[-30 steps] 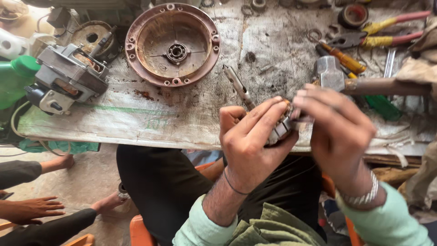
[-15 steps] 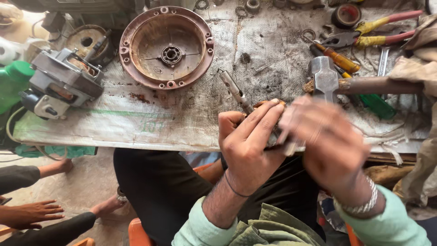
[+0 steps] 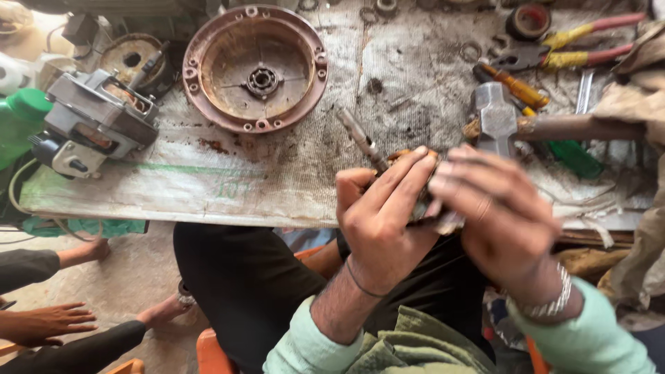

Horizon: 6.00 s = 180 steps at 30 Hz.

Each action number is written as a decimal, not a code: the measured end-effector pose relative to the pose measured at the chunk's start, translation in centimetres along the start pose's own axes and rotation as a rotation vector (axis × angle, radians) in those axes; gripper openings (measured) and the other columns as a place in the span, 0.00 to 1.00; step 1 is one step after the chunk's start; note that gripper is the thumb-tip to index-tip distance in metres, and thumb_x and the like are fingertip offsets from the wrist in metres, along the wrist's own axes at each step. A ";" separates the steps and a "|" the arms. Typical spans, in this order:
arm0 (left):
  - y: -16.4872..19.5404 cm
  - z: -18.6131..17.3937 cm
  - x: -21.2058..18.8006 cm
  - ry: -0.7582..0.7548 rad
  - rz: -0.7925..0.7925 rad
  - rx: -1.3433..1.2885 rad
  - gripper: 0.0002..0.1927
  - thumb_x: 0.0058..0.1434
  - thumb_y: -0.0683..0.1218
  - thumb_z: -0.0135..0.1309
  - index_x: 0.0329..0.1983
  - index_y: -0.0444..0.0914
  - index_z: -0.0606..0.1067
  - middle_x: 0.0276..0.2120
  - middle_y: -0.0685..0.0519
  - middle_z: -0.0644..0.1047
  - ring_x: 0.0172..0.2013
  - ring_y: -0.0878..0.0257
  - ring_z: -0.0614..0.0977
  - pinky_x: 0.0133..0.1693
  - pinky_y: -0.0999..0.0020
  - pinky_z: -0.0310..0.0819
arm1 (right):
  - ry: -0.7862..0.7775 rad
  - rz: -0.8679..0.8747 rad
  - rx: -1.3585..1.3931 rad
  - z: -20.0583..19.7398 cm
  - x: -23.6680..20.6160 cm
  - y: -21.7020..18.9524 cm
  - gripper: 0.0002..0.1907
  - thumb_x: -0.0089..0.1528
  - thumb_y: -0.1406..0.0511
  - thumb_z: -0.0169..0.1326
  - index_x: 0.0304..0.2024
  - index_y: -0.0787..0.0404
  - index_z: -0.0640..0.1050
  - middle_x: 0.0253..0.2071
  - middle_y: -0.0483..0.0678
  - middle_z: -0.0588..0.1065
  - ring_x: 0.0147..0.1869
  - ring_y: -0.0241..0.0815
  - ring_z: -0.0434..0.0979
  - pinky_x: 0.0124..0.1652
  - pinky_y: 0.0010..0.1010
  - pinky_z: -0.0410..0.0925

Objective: The person uses a small hammer and a metal punch to tap and adjust components on a motor armature. They then pick up a motor housing and use a scraper to remove residue from its inner surface.

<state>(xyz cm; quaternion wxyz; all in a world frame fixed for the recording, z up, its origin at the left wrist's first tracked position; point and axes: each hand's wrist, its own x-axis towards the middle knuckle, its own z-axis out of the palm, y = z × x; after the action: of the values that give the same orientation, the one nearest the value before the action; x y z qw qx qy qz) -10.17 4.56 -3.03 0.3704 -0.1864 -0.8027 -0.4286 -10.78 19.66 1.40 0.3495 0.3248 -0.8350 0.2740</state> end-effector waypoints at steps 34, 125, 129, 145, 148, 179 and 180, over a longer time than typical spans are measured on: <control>1.0 -1.9 -2.8 0.037 -0.040 -0.045 0.23 0.52 0.45 0.72 0.51 0.39 0.81 0.51 0.53 0.83 0.44 0.65 0.82 0.49 0.68 0.66 | -0.034 0.131 0.081 0.2 -2.9 -1.5 0.20 0.57 0.85 0.49 0.48 0.67 0.81 0.50 0.57 0.79 0.54 0.55 0.82 0.55 0.40 0.75; -0.8 -0.3 -3.8 0.033 -0.029 -0.065 0.22 0.49 0.47 0.72 0.48 0.40 0.81 0.48 0.55 0.84 0.43 0.67 0.83 0.48 0.67 0.64 | 0.032 -0.029 0.068 1.5 -5.4 -0.1 0.19 0.57 0.84 0.51 0.47 0.66 0.81 0.46 0.54 0.78 0.54 0.53 0.80 0.58 0.46 0.74; -0.8 -0.1 -3.9 0.019 -0.017 -0.054 0.22 0.53 0.46 0.72 0.50 0.40 0.81 0.51 0.56 0.83 0.47 0.67 0.84 0.50 0.69 0.65 | 0.029 0.006 0.003 1.6 -5.8 0.0 0.19 0.56 0.84 0.51 0.46 0.68 0.81 0.47 0.56 0.78 0.56 0.57 0.79 0.56 0.44 0.72; -0.8 -0.4 -4.0 0.017 -0.010 -0.067 0.20 0.54 0.45 0.72 0.49 0.40 0.81 0.50 0.56 0.84 0.47 0.69 0.84 0.52 0.68 0.65 | 0.068 0.085 -0.173 1.2 -2.9 -0.5 0.17 0.57 0.83 0.54 0.46 0.68 0.81 0.45 0.57 0.79 0.53 0.55 0.80 0.56 0.43 0.73; -1.1 -0.5 -3.9 0.000 -0.026 -0.074 0.19 0.54 0.45 0.72 0.49 0.40 0.81 0.49 0.56 0.84 0.48 0.69 0.85 0.53 0.69 0.64 | 0.090 0.214 -0.036 1.1 -3.7 -0.1 0.18 0.58 0.84 0.50 0.47 0.68 0.80 0.46 0.56 0.78 0.51 0.48 0.81 0.53 0.36 0.74; -4.6 -1.5 -4.2 -0.068 -0.041 -0.140 0.27 0.53 0.49 0.76 0.54 0.42 0.79 0.51 0.53 0.78 0.51 0.60 0.77 0.54 0.63 0.75 | 0.168 0.651 0.791 2.5 -8.7 1.7 0.04 0.75 0.75 0.53 0.50 0.72 0.77 0.51 0.54 0.77 0.55 0.39 0.81 0.60 0.34 0.77; -4.6 -1.5 -4.2 -0.069 -0.048 -0.150 0.27 0.53 0.49 0.76 0.55 0.42 0.79 0.51 0.53 0.78 0.51 0.60 0.77 0.54 0.63 0.75 | 0.188 0.678 0.855 2.6 -8.8 1.9 0.04 0.75 0.74 0.52 0.50 0.72 0.77 0.51 0.54 0.78 0.55 0.40 0.81 0.60 0.37 0.77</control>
<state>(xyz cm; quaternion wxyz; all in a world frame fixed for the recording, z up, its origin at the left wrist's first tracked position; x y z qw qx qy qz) -9.59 0.78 -8.22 0.3171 -0.2088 -0.7848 -0.4899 -8.44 22.23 -7.32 0.1517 0.1249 -0.6724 0.7137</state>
